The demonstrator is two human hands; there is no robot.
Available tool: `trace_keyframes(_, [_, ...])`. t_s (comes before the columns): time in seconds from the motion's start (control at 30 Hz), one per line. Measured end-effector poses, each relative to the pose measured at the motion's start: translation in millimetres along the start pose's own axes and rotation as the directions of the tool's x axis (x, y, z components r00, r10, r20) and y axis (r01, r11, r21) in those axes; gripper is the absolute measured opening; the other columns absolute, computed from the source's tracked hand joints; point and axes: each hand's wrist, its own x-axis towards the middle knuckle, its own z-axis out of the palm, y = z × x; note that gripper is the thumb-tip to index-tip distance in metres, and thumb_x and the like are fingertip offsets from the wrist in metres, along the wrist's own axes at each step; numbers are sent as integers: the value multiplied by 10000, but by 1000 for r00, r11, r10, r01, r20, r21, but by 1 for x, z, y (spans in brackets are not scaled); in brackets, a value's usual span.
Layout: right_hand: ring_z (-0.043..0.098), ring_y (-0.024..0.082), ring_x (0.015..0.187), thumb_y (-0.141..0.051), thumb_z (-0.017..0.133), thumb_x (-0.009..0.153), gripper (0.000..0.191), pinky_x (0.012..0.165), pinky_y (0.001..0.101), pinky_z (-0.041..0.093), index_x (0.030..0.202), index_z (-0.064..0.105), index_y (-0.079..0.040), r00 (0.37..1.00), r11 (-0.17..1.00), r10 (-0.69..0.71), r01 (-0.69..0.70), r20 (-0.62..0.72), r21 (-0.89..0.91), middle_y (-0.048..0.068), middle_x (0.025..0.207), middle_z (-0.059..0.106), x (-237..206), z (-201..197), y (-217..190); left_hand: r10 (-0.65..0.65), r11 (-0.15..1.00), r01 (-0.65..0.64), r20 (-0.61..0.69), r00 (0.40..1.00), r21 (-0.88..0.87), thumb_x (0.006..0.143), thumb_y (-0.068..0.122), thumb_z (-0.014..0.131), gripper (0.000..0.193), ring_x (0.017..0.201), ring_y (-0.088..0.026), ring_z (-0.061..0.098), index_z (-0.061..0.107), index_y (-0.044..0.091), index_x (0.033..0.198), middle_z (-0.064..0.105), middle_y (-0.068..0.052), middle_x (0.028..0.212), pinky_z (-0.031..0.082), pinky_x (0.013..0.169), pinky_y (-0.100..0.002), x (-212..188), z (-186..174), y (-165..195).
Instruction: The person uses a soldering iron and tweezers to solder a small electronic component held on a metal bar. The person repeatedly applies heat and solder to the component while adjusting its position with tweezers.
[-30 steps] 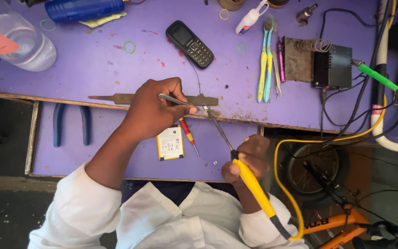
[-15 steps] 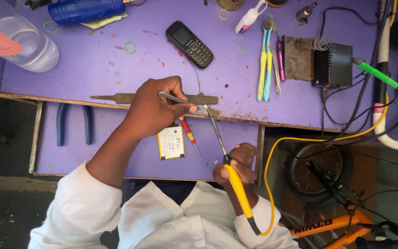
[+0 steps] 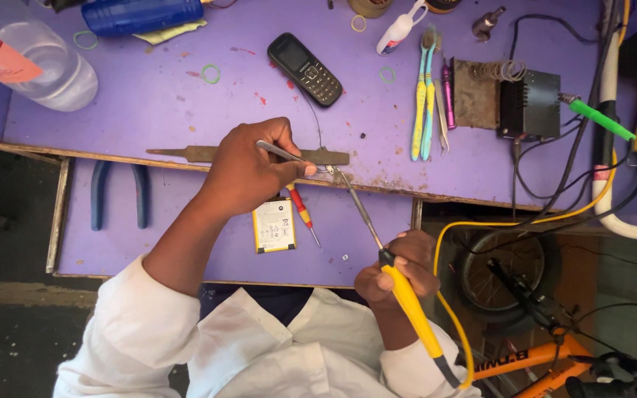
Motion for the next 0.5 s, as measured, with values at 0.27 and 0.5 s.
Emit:
trace_keyframes(0.27, [490,239,729,-392,489,1066,346,759,437,519,1142,325,-97,997,999,37,-35,72,-35,93,822,515,13,-7,-8,-54,998,55,-35,998,43,773,171,884,317,506,-35,499,584,69,757,615,10,578,394,474,-253,-7,0,7])
trace_keyframes(0.5, [521,254,758,-388,481,1080,356,754,434,509,1113,341,-62,996,995,78,-80,-46,-56,151,869,524,2,-13,-4,16,991,-15,-5,1000,134,790,185,885,291,512,-55,549,622,59,779,669,-23,610,422,500,-267,-11,-2,8])
